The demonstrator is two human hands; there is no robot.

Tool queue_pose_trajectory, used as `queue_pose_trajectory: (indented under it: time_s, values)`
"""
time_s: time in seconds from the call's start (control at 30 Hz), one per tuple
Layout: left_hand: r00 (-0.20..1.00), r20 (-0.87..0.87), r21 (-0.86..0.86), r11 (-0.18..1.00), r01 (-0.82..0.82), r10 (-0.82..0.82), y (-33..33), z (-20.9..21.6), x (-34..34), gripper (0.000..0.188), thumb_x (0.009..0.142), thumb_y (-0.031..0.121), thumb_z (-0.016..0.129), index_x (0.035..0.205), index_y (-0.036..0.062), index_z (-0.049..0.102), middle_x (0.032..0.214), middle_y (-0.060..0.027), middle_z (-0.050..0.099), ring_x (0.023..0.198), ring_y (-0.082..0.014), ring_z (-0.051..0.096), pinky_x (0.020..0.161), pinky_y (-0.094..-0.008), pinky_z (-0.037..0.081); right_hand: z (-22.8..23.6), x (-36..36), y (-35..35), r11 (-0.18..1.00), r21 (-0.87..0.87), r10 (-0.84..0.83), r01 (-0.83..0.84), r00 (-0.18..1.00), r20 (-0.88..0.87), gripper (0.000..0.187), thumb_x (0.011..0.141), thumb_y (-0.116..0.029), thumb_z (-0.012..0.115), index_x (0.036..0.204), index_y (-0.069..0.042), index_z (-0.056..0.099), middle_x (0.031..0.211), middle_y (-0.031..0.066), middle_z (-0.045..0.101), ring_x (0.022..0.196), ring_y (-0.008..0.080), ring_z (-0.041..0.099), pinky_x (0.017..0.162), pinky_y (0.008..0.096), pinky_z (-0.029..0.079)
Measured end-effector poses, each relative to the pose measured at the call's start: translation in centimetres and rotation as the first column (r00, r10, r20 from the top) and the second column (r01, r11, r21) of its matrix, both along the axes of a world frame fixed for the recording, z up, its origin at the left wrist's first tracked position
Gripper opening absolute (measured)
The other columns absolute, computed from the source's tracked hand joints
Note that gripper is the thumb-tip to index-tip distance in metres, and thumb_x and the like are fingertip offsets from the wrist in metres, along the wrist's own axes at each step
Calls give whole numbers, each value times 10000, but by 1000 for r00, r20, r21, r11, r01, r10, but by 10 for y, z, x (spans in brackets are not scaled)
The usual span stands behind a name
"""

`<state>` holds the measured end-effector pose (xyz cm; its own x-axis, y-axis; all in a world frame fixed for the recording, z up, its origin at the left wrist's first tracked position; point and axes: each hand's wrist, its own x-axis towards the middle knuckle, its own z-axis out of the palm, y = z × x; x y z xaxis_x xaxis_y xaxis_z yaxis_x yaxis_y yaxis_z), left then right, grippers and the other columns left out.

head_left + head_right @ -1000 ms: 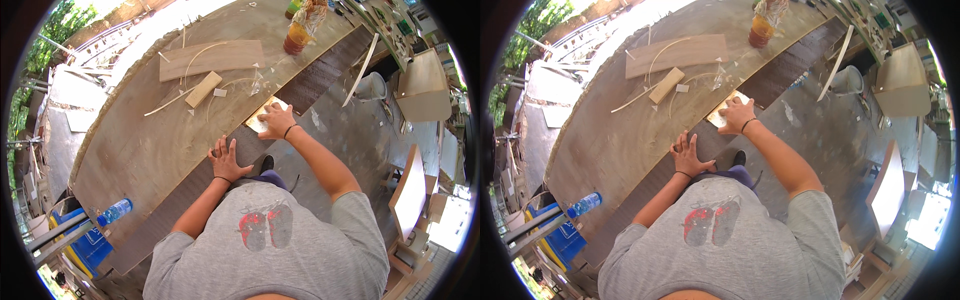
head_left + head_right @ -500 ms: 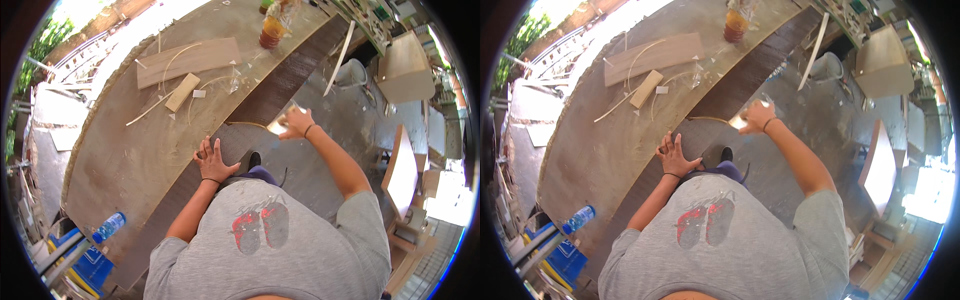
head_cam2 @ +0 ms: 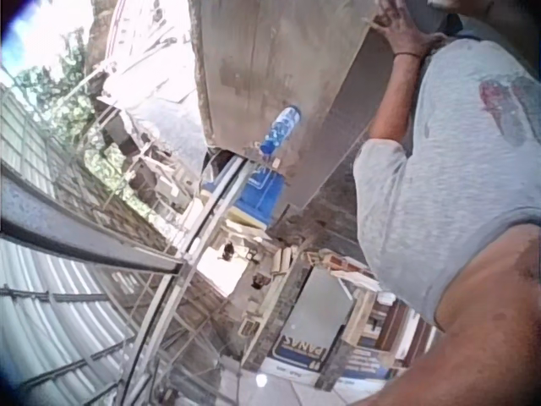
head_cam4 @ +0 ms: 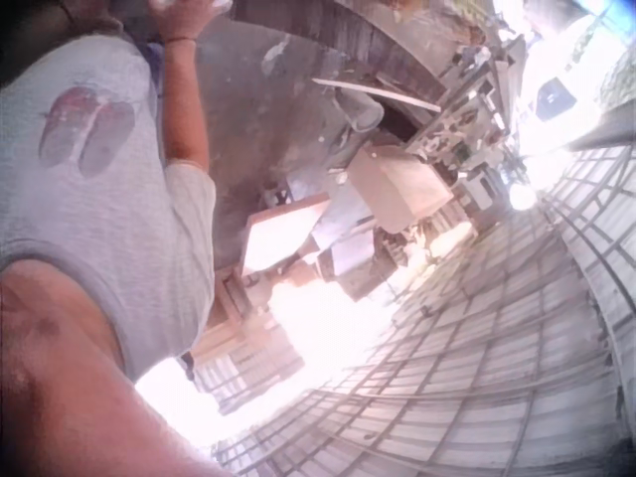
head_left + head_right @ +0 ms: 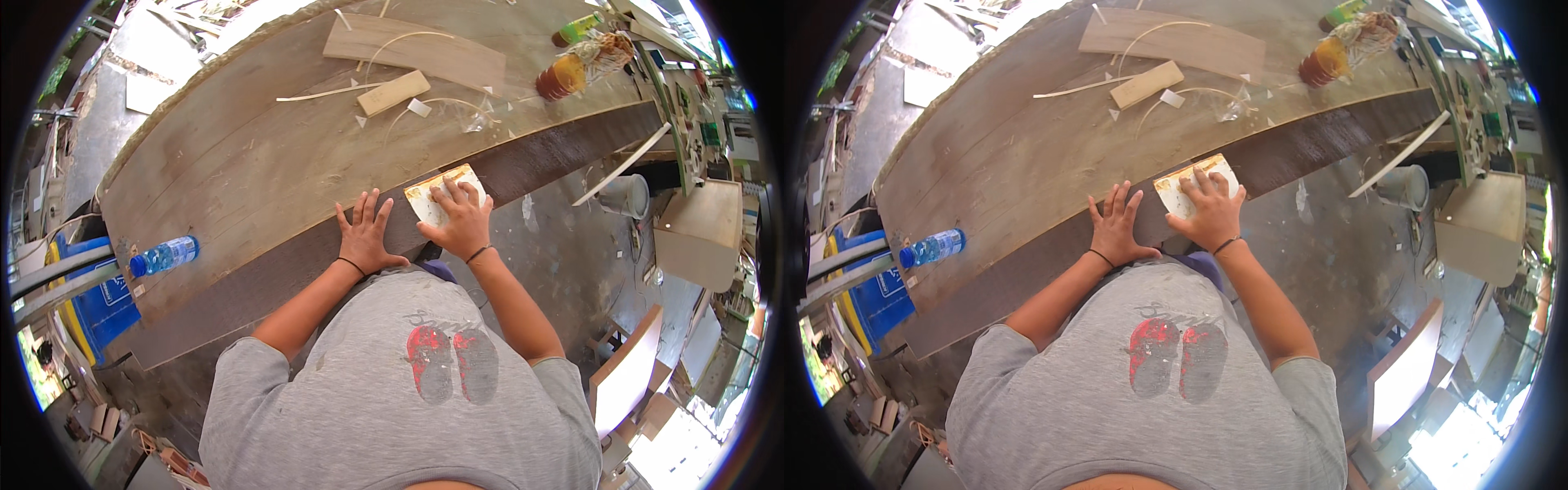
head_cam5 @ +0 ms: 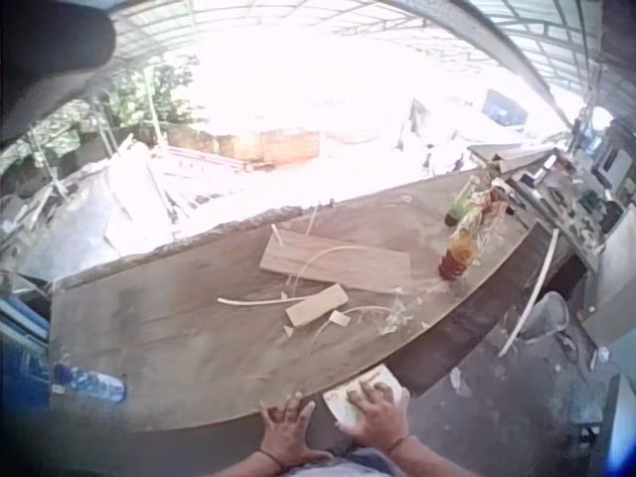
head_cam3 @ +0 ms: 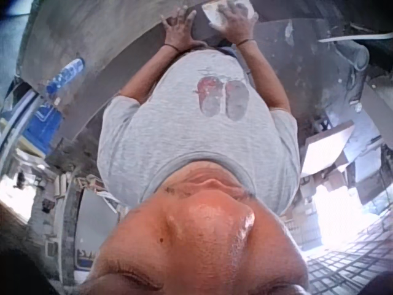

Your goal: The person applies adhesive to a wooden board using a small scraper. They pour the adhesive from a bottle onto the board and then spread it evenly across the surface.

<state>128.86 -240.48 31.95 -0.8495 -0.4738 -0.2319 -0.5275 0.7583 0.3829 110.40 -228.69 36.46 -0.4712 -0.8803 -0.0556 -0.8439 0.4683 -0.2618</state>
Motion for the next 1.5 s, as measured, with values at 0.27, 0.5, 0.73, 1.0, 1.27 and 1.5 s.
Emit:
queue_pose_trajectory:
  time_s: [0.27, 0.5, 0.73, 1.0, 1.27, 1.5]
  values:
    - [997, -78, -31, 999, -12, 9, 0, -14, -2, 1284, 464, 672, 843, 1500, 179, 268, 1517, -129, 251, 1443, -308, 171, 1112, -622, 92, -33, 12, -5, 1000, -28, 1, -3, 996, -86, 693, 684, -590, 715, 1264, -221, 629, 1432, 59, 480, 1342, 290, 359, 985, 710, 272]
    - [996, -94, -29, 1000, -11, 9, -2, -12, -2, 1250, 457, 661, 849, 1478, 167, 323, 1487, -128, 280, 1419, -301, 191, 1104, -596, 108, 8, 7, -12, 982, 186, 27, -27, 1000, 0, 652, 686, -568, 693, 1220, -195, 666, 1416, 68, 501, 1339, 301, 379, 984, 745, 250]
    - [995, -101, -31, 999, -12, 9, -2, -15, -3, 1234, 453, 666, 843, 1466, 161, 351, 1481, -130, 290, 1418, -301, 194, 1111, -591, 101, -6, 6, -26, 988, 152, 2, 5, 999, -45, 627, 686, -564, 698, 1200, -207, 687, 1389, 50, 535, 1317, 275, 402, 971, 721, 258]
    - [995, -98, -15, 1000, -25, 23, -1, -13, -2, 1218, 455, 653, 844, 1458, 159, 362, 1478, -127, 297, 1424, -295, 192, 1115, -597, 95, -2, -2, -26, 981, 191, 25, -21, 1000, -15, 638, 680, -577, 709, 1211, -224, 680, 1402, 50, 527, 1325, 279, 396, 972, 728, 263]
    - [993, -116, -23, 999, -40, 37, 1, -18, -1, 1209, 471, 653, 834, 1462, 162, 347, 1482, -115, 290, 1424, -282, 187, 1113, -610, 94, 14, -5, -29, 949, 311, 28, -40, 999, 44, 643, 729, -588, 690, 1262, -230, 648, 1419, 65, 510, 1357, 292, 372, 995, 756, 264]
    - [994, -101, -55, 998, -40, 34, 2, -22, -2, 1222, 470, 658, 826, 1475, 171, 330, 1491, -105, 290, 1428, -274, 189, 1117, -622, 91, 9, -5, -33, 958, 282, 49, -40, 999, -23, 633, 723, -572, 701, 1254, -231, 653, 1402, 57, 521, 1350, 292, 380, 994, 760, 301]
